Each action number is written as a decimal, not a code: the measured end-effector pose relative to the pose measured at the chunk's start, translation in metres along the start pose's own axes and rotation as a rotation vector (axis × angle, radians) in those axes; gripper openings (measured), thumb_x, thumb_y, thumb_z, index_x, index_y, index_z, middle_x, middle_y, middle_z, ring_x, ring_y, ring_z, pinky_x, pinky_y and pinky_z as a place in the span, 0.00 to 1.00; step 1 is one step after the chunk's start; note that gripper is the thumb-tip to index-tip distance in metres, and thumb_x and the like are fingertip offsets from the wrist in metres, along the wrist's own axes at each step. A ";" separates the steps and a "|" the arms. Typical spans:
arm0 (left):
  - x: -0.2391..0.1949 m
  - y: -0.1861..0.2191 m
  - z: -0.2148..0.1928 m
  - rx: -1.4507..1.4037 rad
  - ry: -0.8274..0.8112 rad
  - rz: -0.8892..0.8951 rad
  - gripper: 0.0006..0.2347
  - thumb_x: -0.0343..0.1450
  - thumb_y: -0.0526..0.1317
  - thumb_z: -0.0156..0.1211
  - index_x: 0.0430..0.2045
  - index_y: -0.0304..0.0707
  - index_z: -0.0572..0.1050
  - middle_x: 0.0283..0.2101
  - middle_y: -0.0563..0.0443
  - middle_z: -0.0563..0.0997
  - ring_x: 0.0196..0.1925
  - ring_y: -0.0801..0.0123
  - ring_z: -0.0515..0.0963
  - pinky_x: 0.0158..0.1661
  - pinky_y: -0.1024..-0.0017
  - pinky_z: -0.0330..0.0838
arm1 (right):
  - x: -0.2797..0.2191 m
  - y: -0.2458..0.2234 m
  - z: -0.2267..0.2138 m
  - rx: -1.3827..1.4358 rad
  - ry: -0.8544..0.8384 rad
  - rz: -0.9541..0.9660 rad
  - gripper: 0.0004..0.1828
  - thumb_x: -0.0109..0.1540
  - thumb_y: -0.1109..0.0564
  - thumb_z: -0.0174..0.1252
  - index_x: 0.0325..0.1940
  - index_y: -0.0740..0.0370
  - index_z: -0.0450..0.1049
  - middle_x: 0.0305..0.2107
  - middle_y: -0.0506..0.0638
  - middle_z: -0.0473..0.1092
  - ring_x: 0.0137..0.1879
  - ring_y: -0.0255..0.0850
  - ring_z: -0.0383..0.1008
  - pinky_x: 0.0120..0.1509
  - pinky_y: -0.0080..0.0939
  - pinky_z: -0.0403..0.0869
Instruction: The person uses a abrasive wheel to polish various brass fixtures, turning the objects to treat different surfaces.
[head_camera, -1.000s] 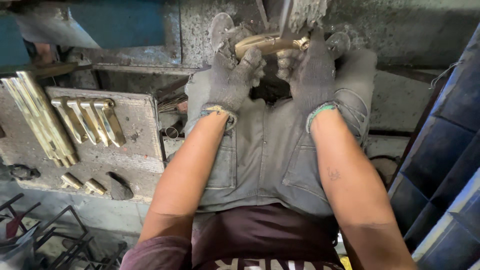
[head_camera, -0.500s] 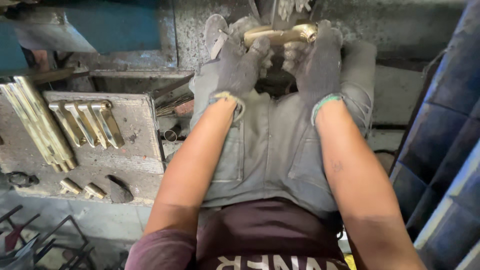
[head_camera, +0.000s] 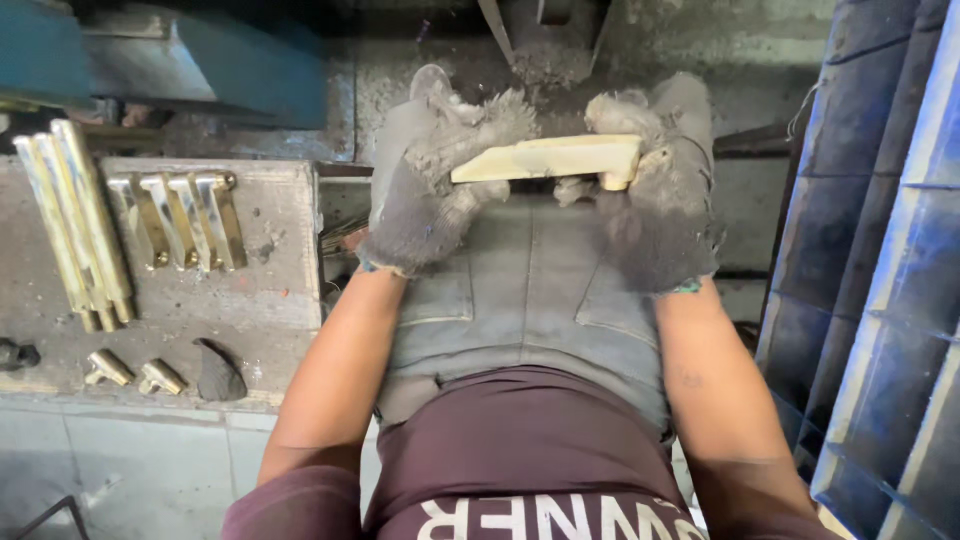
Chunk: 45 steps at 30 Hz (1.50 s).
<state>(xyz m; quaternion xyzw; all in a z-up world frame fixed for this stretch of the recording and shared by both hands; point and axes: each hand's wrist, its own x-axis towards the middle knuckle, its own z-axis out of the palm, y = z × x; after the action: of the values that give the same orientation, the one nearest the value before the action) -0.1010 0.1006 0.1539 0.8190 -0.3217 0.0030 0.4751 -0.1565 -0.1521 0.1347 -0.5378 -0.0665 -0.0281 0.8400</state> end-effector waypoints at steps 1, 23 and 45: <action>-0.003 0.001 0.001 -0.066 -0.005 -0.028 0.20 0.72 0.45 0.70 0.55 0.35 0.78 0.54 0.43 0.83 0.62 0.52 0.80 0.65 0.59 0.71 | -0.001 0.007 -0.003 0.162 -0.065 0.016 0.34 0.71 0.39 0.59 0.67 0.72 0.67 0.42 0.52 0.69 0.45 0.44 0.76 0.46 0.46 0.82; -0.011 0.049 0.037 -1.305 -0.119 -0.558 0.13 0.83 0.41 0.59 0.50 0.23 0.74 0.31 0.48 0.79 0.30 0.75 0.75 0.34 0.74 0.74 | -0.052 -0.052 0.007 -0.378 0.101 0.027 0.26 0.72 0.44 0.54 0.64 0.68 0.67 0.36 0.52 0.72 0.37 0.38 0.73 0.43 0.37 0.76; 0.041 -0.037 0.062 -1.115 -0.152 -0.463 0.12 0.81 0.45 0.49 0.47 0.33 0.72 0.34 0.48 0.78 0.31 0.72 0.78 0.33 0.73 0.76 | -0.003 -0.020 -0.025 -0.639 0.032 0.122 0.21 0.67 0.57 0.60 0.60 0.63 0.62 0.45 0.52 0.71 0.42 0.39 0.79 0.45 0.38 0.80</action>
<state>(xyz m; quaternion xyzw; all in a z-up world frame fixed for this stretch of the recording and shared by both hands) -0.0672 0.0434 0.1045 0.4933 -0.1214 -0.3277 0.7966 -0.1602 -0.1835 0.1421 -0.7768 -0.0088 -0.0057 0.6296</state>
